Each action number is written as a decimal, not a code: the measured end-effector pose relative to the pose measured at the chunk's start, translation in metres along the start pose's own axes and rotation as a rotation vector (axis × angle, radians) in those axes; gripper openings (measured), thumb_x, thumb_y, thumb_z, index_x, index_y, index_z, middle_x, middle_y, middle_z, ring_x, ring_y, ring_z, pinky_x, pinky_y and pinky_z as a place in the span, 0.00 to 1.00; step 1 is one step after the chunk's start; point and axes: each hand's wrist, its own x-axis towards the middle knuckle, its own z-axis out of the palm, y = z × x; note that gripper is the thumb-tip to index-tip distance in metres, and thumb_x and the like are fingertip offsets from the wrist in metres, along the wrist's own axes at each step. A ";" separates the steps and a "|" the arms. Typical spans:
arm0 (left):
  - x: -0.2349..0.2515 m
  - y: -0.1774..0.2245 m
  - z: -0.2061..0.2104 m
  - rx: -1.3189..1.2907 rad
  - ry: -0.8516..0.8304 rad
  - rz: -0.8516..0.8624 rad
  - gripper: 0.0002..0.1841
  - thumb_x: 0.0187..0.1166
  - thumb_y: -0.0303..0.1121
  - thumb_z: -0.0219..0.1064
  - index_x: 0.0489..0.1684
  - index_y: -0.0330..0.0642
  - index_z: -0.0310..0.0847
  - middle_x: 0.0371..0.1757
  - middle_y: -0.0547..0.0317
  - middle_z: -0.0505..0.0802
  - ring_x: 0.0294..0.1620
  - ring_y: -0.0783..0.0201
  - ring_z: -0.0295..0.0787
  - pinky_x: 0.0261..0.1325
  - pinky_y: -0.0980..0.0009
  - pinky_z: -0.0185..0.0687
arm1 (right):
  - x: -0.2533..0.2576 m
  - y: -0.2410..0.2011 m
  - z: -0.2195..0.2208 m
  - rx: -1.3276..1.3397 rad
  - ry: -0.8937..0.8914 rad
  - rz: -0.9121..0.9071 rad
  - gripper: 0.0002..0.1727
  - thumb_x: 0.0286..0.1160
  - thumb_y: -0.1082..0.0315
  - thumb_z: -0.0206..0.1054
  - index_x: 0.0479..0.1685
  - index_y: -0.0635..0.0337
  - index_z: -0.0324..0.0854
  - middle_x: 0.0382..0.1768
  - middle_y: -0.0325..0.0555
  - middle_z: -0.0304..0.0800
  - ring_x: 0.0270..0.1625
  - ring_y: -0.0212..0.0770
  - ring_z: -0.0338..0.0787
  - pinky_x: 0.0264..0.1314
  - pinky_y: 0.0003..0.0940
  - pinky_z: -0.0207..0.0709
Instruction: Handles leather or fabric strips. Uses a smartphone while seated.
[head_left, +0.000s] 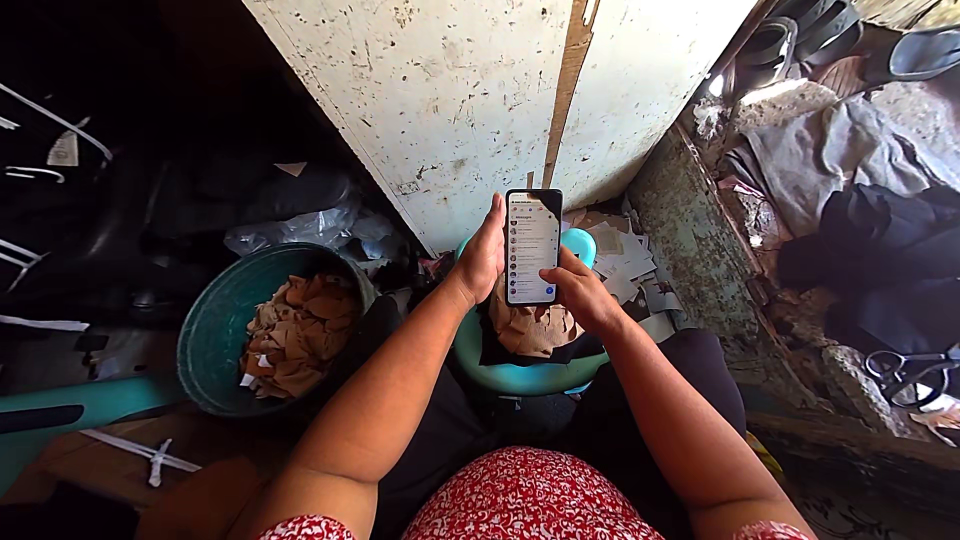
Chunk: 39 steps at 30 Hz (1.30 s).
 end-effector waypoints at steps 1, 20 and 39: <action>0.000 0.000 0.000 0.002 0.002 -0.002 0.43 0.88 0.65 0.19 0.93 0.45 0.49 0.84 0.51 0.76 0.81 0.58 0.76 0.82 0.54 0.72 | 0.000 0.000 0.000 0.001 0.005 0.000 0.21 0.89 0.69 0.45 0.77 0.56 0.67 0.49 0.55 0.92 0.37 0.46 0.95 0.35 0.39 0.90; -0.004 0.003 0.006 0.051 0.041 -0.009 0.44 0.87 0.67 0.20 0.91 0.47 0.55 0.81 0.53 0.79 0.79 0.59 0.78 0.80 0.53 0.74 | -0.003 0.000 -0.002 0.003 -0.003 -0.014 0.24 0.81 0.75 0.47 0.76 0.57 0.66 0.50 0.54 0.91 0.36 0.46 0.94 0.34 0.39 0.90; 0.000 0.000 0.001 0.044 0.005 -0.002 0.44 0.87 0.66 0.19 0.92 0.44 0.53 0.81 0.50 0.79 0.80 0.58 0.77 0.81 0.54 0.73 | 0.000 0.002 -0.003 -0.016 -0.007 -0.007 0.23 0.84 0.74 0.47 0.77 0.56 0.66 0.51 0.54 0.91 0.39 0.47 0.95 0.35 0.40 0.91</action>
